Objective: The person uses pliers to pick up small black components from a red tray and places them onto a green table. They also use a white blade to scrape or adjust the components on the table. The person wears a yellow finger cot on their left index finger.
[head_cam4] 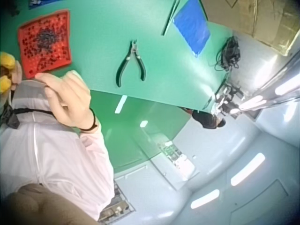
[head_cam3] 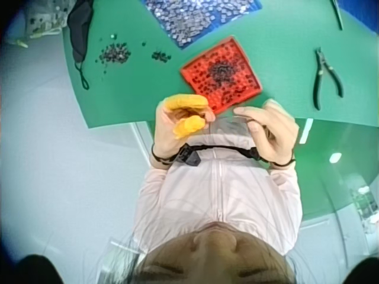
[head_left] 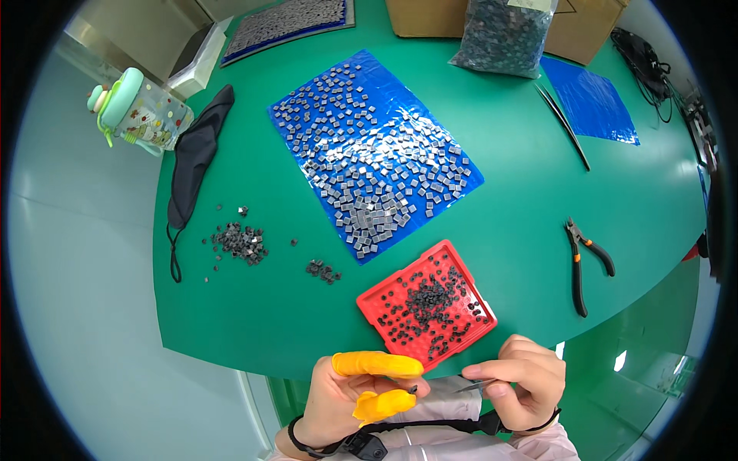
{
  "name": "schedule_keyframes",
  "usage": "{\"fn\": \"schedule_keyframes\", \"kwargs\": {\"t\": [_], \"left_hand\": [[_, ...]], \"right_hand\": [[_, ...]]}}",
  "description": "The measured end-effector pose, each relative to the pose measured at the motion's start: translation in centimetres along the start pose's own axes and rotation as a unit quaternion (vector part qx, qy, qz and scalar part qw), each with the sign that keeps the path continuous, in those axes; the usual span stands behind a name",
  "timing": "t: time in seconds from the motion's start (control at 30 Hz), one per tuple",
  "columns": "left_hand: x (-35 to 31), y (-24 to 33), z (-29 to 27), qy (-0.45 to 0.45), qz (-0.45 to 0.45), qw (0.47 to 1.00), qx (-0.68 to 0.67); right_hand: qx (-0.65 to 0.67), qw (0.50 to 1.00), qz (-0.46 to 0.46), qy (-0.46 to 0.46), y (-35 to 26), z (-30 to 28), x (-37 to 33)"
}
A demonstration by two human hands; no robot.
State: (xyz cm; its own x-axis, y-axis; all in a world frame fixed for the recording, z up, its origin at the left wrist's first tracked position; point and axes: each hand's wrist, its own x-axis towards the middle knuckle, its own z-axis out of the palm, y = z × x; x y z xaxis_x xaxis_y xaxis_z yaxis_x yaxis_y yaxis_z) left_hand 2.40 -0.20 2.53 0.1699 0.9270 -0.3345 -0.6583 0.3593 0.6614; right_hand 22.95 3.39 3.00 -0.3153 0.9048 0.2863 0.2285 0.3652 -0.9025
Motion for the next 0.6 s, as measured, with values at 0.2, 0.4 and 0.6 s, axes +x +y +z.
{"fn": "schedule_keyframes", "kwargs": {"t": [0.2,0.4,0.6], "left_hand": [[0.3,-0.1,1.2,0.083,0.009,0.993,0.086],[0.5,-0.4,0.9,0.065,0.063,0.983,0.157],[-0.1,-0.7,0.5,0.033,0.140,0.974,0.174]], "right_hand": [[-0.004,0.999,0.018,-0.050,0.1,-0.2,0.4],[-0.058,0.998,0.028,-0.012,0.2,-0.2,0.4],[-0.081,0.996,-0.038,-0.006,0.6,-0.9,0.1]]}}
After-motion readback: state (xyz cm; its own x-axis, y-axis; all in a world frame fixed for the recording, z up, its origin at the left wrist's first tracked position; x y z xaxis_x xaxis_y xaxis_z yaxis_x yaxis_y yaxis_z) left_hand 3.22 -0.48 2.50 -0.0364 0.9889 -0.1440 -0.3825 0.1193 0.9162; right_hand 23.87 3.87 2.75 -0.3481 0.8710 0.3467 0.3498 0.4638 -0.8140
